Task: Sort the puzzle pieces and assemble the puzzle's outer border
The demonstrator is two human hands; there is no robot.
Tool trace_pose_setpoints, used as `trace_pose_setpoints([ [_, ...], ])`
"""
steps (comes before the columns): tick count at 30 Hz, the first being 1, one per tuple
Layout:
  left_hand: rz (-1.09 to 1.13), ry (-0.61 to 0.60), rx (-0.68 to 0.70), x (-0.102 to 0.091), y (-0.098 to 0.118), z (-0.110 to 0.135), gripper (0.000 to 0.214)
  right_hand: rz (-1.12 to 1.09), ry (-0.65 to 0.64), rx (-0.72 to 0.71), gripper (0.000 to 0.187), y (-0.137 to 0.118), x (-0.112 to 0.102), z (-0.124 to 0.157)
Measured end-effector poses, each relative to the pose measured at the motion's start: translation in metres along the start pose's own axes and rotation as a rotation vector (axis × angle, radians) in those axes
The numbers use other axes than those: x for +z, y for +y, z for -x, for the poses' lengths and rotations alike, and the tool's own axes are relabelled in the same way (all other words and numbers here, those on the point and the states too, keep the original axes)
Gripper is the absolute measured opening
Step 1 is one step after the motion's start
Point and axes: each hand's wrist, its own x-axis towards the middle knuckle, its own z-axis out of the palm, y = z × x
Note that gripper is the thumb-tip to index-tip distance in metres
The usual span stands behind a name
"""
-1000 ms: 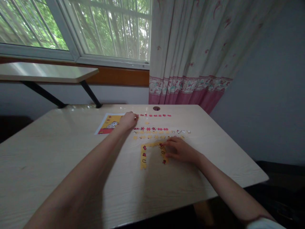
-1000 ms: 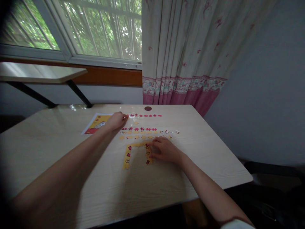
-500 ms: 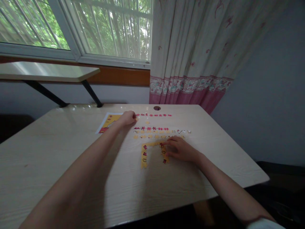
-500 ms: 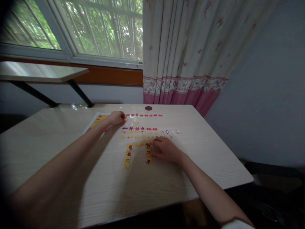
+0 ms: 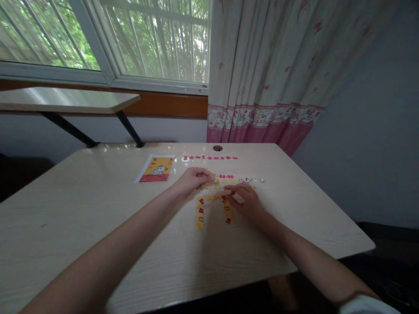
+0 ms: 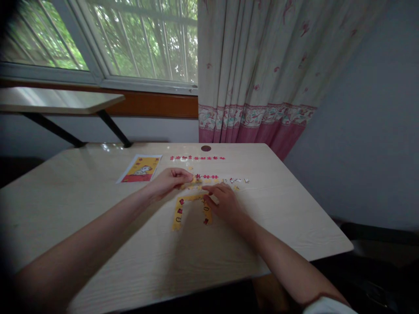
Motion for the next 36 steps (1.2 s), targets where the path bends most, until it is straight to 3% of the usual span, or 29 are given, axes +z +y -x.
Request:
trace_pose_setpoints([
  [5, 0.094, -0.051, -0.080, 0.024, -0.004, 0.022, 0.021, 0.027, 0.110, -0.022, 0.020, -0.003, 0.000, 0.001],
  [14, 0.242, -0.047, -0.114, 0.031, -0.009, 0.032, 0.030, 0.046, 0.090, -0.049, 0.017, -0.004, 0.000, 0.000],
  [19, 0.224, -0.073, -0.050, 0.032, -0.015, 0.034, 0.027, 0.042, 0.094, -0.094, 0.016, -0.005, 0.001, 0.000],
  [22, 0.086, -0.087, 0.021, 0.026, -0.023, 0.035, 0.028, 0.020, 0.092, -0.072, 0.016, -0.003, -0.001, 0.000],
  [24, -0.118, -0.050, 0.075, 0.017, -0.027, 0.038, 0.030, 0.020, 0.106, -0.030, 0.016, 0.001, -0.003, -0.001],
  [26, -0.391, 0.022, 0.210, 0.004, -0.032, 0.043, 0.025, 0.021, 0.139, -0.007, 0.017, 0.004, -0.007, -0.002],
  [30, -0.721, -0.024, 0.499, -0.025, -0.041, 0.051, 0.021, 0.005, 0.184, 0.013, 0.016, 0.008, -0.011, -0.003],
  [36, -0.878, -0.061, 0.552, -0.039, -0.044, 0.055, 0.027, -0.018, 0.182, -0.004, 0.014, 0.007, -0.012, -0.002],
])
